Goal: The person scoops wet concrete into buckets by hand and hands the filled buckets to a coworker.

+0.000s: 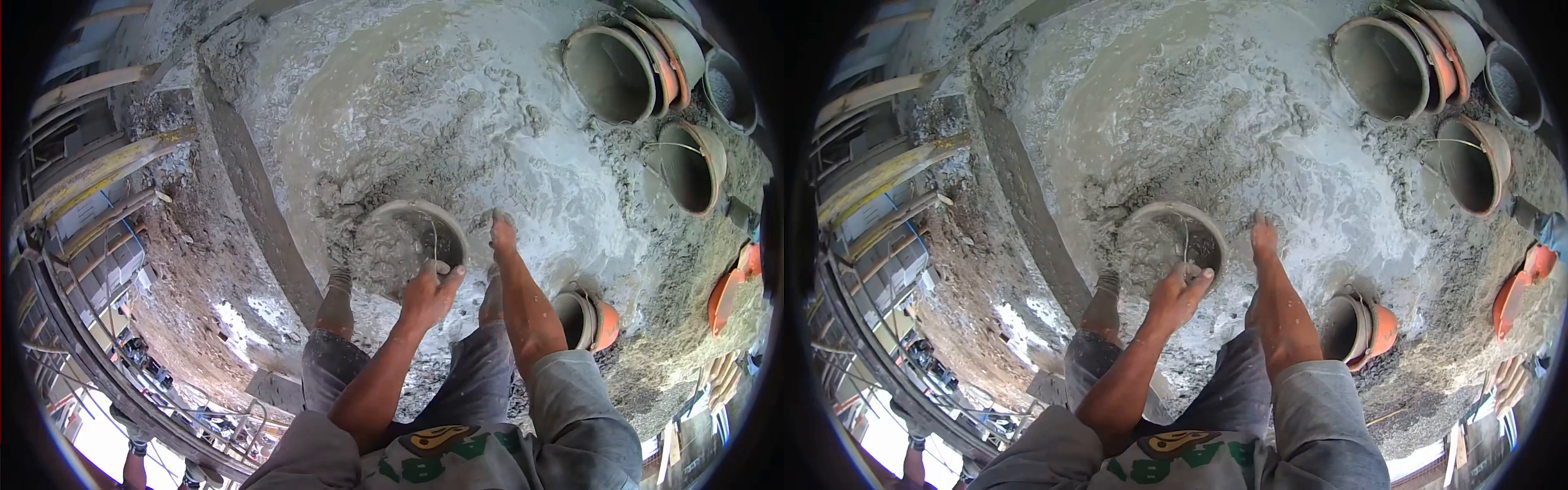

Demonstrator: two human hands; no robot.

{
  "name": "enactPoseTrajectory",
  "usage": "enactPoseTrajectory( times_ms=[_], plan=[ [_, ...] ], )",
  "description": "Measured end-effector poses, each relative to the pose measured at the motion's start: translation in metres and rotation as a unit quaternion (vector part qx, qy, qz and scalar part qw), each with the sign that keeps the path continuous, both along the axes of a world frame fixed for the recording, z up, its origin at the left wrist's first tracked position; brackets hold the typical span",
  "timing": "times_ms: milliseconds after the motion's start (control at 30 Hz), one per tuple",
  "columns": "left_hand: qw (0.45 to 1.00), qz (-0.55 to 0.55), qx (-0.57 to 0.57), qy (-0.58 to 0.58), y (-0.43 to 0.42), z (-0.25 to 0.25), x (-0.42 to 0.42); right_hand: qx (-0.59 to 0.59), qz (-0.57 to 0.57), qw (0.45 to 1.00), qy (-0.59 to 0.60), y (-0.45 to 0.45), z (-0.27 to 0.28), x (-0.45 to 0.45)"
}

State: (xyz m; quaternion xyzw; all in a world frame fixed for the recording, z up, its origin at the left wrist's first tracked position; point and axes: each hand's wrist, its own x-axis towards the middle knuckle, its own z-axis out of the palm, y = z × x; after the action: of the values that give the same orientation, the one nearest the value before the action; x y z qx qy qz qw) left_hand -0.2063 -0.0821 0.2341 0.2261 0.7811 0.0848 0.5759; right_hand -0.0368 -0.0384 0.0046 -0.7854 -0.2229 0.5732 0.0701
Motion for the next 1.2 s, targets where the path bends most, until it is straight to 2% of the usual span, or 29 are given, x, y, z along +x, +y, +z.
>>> enactPoseTrajectory(
  times_ms=[33, 67, 100, 133, 167, 200, 233, 300, 333, 367, 467, 500, 600, 633, 700, 733, 800, 833, 900, 1000, 1033, 1133, 1167, 1200],
  plan=[
    [1.0, 0.001, 0.002, -0.009, -0.008, -0.015, 0.019, 0.007, 0.15, 0.988, -0.03, 0.013, 0.016, 0.034],
    [1.0, 0.002, 0.0, -0.02, -0.027, -0.041, 0.038, 0.009, 0.298, 0.952, -0.062, 0.023, 0.036, 0.067],
    [1.0, 0.004, 0.001, -0.031, -0.042, -0.06, 0.049, 0.027, 0.368, 0.924, -0.098, 0.029, 0.062, 0.095],
    [1.0, 0.003, 0.017, 0.018, -0.051, -0.064, 0.049, 0.047, 0.434, 0.889, -0.137, 0.039, 0.089, 0.121],
    [0.997, 0.003, 0.03, 0.064, -0.064, -0.065, 0.045, 0.037, 0.437, 0.886, -0.15, 0.053, 0.117, 0.144],
    [0.994, 0.079, 0.07, 0.035, -0.075, -0.074, 0.033, 0.026, 0.441, 0.882, -0.162, 0.062, 0.142, 0.169],
    [0.984, 0.157, 0.075, -0.037, -0.099, -0.104, 0.021, 0.044, 0.452, 0.874, -0.175, 0.068, 0.156, 0.201],
    [0.994, 0.091, 0.003, -0.053, -0.088, -0.112, -0.01, 0.066, 0.477, 0.848, -0.221, 0.074, 0.194, 0.246],
    [0.991, 0.123, 0.007, -0.046, -0.063, -0.103, -0.014, 0.069, 0.487, 0.832, -0.256, 0.078, 0.214, 0.26],
    [0.987, 0.155, 0.002, -0.04, -0.05, -0.087, -0.015, 0.061, 0.449, 0.853, -0.258, 0.077, 0.226, 0.275],
    [0.951, 0.305, 0.029, -0.047, -0.038, -0.013, -0.017, 0.161, 0.473, 0.837, -0.223, 0.066, 0.263, 0.283],
    [0.931, 0.36, 0.047, -0.047, -0.039, 0.017, -0.026, 0.089, 0.336, 0.919, -0.187, 0.062, 0.281, 0.261],
    [0.917, 0.398, 0.033, -0.004, -0.047, 0.107, -0.072, 0.081, 0.405, 0.896, -0.164, 0.053, 0.311, 0.218],
    [0.898, 0.423, 0.114, -0.028, -0.041, 0.163, -0.08, 0.09, 0.418, 0.893, -0.139, 0.052, 0.302, 0.217],
    [0.87, 0.458, 0.178, -0.037, -0.042, 0.249, -0.102, 0.116, 0.432, 0.891, -0.081, 0.058, 0.295, 0.197],
    [0.85, 0.479, 0.217, -0.029, -0.05, 0.292, -0.116, 0.086, 0.385, 0.919, -0.026, 0.066, 0.303, 0.179],
    [0.806, 0.505, 0.308, 0.0, -0.065, 0.373, -0.142, 0.076, 0.337, 0.938, 0.02, 0.083, 0.369, 0.122],
    [0.784, 0.516, 0.346, 0.011, -0.074, 0.41, -0.154, 0.077, 0.327, 0.94, 0.056, 0.097, 0.355, 0.123],
    [0.748, 0.51, 0.425, 0.006, -0.087, 0.479, -0.171, 0.13, 0.366, 0.92, 0.058, 0.12, 0.375, 0.112],
    [0.684, 0.503, 0.526, 0.047, -0.113, 0.574, -0.207, 0.197, 0.338, 0.917, 0.071, 0.15, 0.408, 0.116],
    [0.682, 0.488, 0.541, 0.06, -0.12, 0.605, -0.215, 0.219, 0.342, 0.912, 0.051, 0.155, 0.424, 0.119],
    [0.672, 0.476, 0.557, 0.109, -0.142, 0.682, -0.239, 0.23, 0.21, 0.947, 0.078, 0.176, 0.38, 0.181],
    [0.652, 0.469, 0.584, 0.116, -0.152, 0.699, -0.254, 0.239, 0.222, 0.945, -0.001, 0.173, 0.379, 0.199],
    [0.644, 0.478, 0.585, 0.12, -0.166, 0.714, -0.275, 0.209, 0.206, 0.956, 0.007, 0.164, 0.38, 0.22]
  ],
)
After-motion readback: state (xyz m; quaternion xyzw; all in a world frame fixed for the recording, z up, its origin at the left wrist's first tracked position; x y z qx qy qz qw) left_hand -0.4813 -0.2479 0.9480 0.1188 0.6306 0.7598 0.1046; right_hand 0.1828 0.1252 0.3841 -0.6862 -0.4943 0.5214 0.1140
